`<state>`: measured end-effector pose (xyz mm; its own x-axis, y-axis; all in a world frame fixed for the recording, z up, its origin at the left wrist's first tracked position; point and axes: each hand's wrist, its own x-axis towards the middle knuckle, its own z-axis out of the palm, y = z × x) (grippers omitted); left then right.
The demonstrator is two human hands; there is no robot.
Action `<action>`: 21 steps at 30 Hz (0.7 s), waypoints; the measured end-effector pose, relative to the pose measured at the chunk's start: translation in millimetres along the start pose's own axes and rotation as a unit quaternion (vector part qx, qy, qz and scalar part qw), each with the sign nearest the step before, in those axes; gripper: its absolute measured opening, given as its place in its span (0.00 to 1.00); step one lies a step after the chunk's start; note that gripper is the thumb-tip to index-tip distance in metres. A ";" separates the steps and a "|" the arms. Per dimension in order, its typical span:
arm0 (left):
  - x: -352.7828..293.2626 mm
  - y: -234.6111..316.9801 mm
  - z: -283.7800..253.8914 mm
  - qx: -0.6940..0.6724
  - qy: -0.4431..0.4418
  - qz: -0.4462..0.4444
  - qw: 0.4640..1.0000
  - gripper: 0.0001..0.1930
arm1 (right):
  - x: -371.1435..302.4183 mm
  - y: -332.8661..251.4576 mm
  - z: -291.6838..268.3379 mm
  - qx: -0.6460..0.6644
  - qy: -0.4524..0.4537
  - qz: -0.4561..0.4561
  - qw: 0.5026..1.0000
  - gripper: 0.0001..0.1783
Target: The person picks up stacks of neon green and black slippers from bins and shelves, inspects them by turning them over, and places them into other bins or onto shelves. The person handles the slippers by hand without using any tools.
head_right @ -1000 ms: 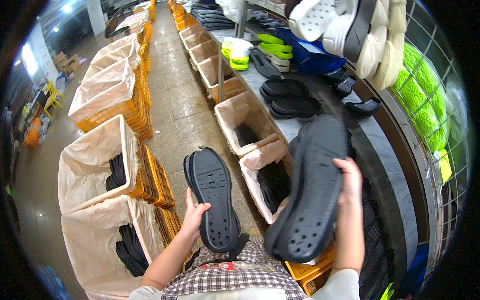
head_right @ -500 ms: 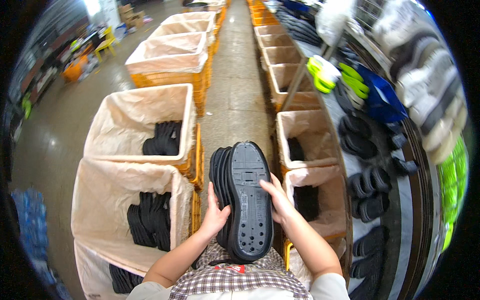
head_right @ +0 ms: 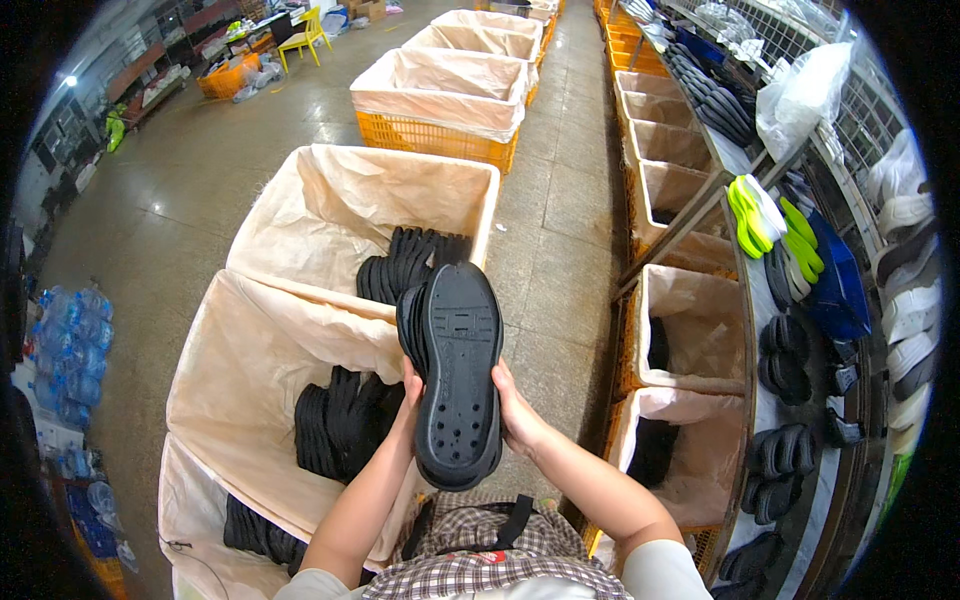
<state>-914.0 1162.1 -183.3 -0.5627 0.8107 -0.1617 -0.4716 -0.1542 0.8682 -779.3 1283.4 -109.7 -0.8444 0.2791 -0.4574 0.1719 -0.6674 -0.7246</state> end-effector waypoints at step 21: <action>48.1 75.3 -44.5 -0.076 0.056 -0.034 0.995 0.39 | 99.7 -54.3 42.5 -0.125 0.116 0.090 0.981 0.59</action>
<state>-1006.7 1164.4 -146.5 -0.5946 0.7549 -0.2767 -0.6041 -0.1923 0.7734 -894.4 1318.2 -94.0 -0.6557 0.3414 -0.6734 0.4515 -0.5375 -0.7122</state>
